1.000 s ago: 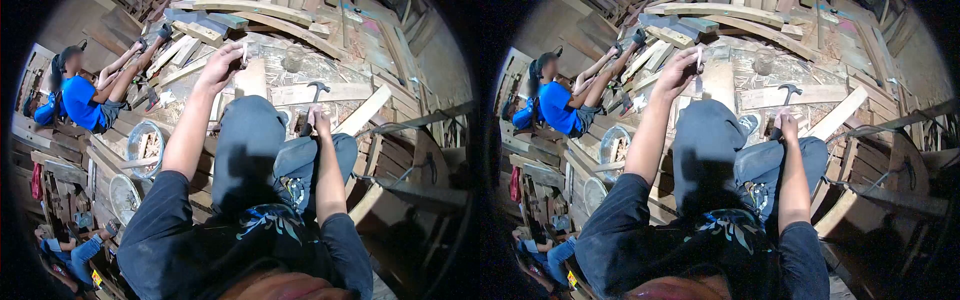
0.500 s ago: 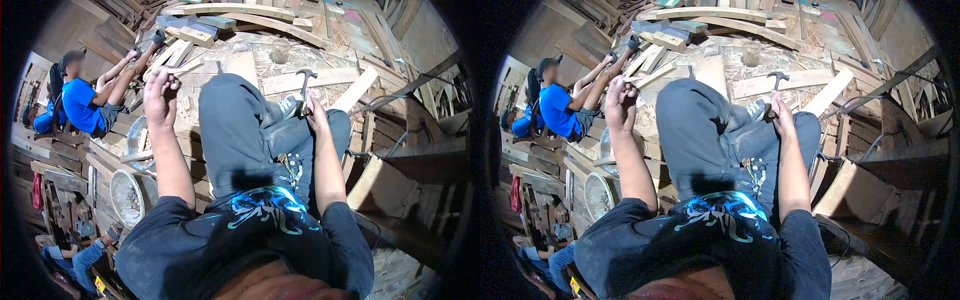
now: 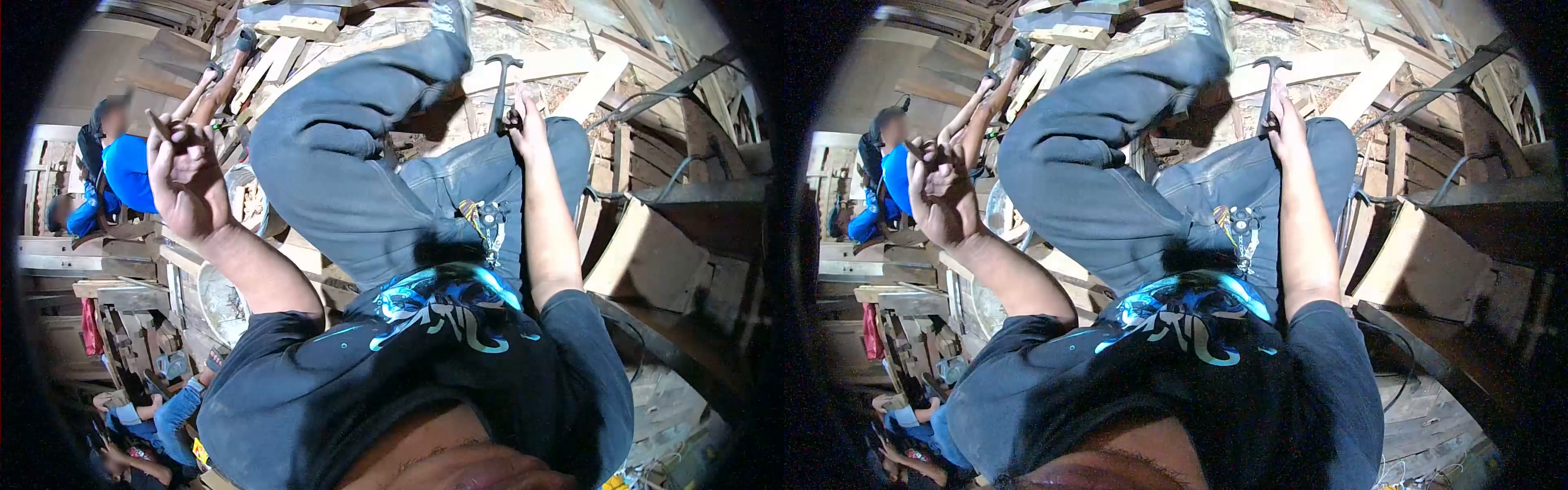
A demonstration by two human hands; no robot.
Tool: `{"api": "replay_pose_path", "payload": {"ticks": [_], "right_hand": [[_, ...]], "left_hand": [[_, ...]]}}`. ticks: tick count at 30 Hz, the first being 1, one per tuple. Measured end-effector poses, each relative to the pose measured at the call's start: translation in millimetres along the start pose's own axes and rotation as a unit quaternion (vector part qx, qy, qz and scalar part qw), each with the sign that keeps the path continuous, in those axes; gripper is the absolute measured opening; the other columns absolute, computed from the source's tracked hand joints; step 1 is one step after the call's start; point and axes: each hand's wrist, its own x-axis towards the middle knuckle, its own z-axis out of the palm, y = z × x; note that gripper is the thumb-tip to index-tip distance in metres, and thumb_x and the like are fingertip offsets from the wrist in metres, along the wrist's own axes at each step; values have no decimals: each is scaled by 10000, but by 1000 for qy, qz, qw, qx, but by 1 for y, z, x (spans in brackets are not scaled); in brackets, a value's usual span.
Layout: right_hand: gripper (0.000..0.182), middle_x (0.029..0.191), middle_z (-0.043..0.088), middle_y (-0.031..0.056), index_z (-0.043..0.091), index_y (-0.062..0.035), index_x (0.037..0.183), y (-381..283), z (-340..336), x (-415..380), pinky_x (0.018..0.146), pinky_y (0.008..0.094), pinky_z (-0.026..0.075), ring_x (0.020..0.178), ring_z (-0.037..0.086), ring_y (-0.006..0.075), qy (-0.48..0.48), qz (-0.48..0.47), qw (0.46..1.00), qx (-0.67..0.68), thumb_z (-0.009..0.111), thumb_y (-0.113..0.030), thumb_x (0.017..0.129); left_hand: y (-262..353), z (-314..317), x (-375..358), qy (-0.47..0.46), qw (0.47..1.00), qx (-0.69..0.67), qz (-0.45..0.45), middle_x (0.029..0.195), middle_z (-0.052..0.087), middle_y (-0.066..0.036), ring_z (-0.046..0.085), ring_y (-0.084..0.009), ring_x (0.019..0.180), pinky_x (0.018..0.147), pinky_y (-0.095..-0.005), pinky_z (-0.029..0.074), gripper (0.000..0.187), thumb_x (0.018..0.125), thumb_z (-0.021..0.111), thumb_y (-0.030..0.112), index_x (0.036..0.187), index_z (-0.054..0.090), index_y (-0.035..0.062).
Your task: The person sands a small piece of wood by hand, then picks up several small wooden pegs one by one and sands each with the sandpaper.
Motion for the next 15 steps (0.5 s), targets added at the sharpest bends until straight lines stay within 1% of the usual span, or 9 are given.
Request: {"api": "replay_pose_path", "payload": {"ticks": [1,2,4,6,9,10,12,13,15], "right_hand": [[404,1173,633,6,609,-133,1263,2,-3,2,927,384,378,1042,554,168,-4,3,1000,-15,572,-395,957],[434,1212,658,5,613,-130,1281,4,-6,5,937,383,400,1057,580,168,-7,6,999,-30,578,-405,948],[421,1102,680,-4,628,-131,1251,6,-7,8,833,351,434,947,599,148,-3,2,1000,-17,585,-412,940],[287,851,638,-11,644,-107,1131,7,-5,2,667,304,436,729,567,122,-27,-49,998,-17,579,-329,961],[219,827,626,18,641,-83,1047,5,-3,5,646,322,460,688,543,150,-31,-41,999,9,563,-279,989],[218,832,630,18,641,-81,1048,7,-6,8,641,319,459,686,546,147,-39,-39,998,2,561,-274,989],[211,833,631,13,643,-83,1058,12,-7,12,609,299,434,676,544,134,-47,-44,998,4,556,-261,985],[208,830,627,8,644,-87,1067,15,-6,14,583,281,411,668,540,124,-46,-51,998,13,554,-254,982],[185,775,597,-7,641,-97,1054,5,8,-2,545,260,385,648,531,112,-28,-63,998,3,549,-241,983]], "left_hand": [[3,0,2,38,998,27,30,1071,650,-131,608,-251,991,1021,-442,410,391,960,510,131,1321,507,-20],[5,1,2,-2,1000,-15,20,1076,598,-142,588,-225,903,982,-412,444,353,978,491,113,1294,507,-43],[4,9,4,-12,998,-61,20,1060,586,-133,559,-226,856,979,-418,421,358,971,502,120,1289,508,-44],[2,14,6,-12,998,-62,12,1044,581,-114,529,-226,827,972,-429,412,356,956,515,122,1274,519,-37],[-13,31,3,8,999,-37,10,1009,653,-123,614,-254,876,978,-475,456,323,959,515,129,1232,569,-33],[-15,26,6,66,997,-42,-6,992,676,-130,651,-269,923,970,-468,482,319,962,518,136,1224,584,-34],[-20,38,8,21,998,-41,-33,981,677,-131,655,-264,939,956,-435,493,325,962,524,137,1233,580,-32],[-22,49,8,41,999,10,-12,1002,673,-130,654,-237,918,938,-432,497,342,962,524,137,1257,564,-31],[-19,43,14,5,1000,-16,-16,1021,662,-126,635,-241,866,952,-448,472,344,965,516,139,1259,555,-34]]}}
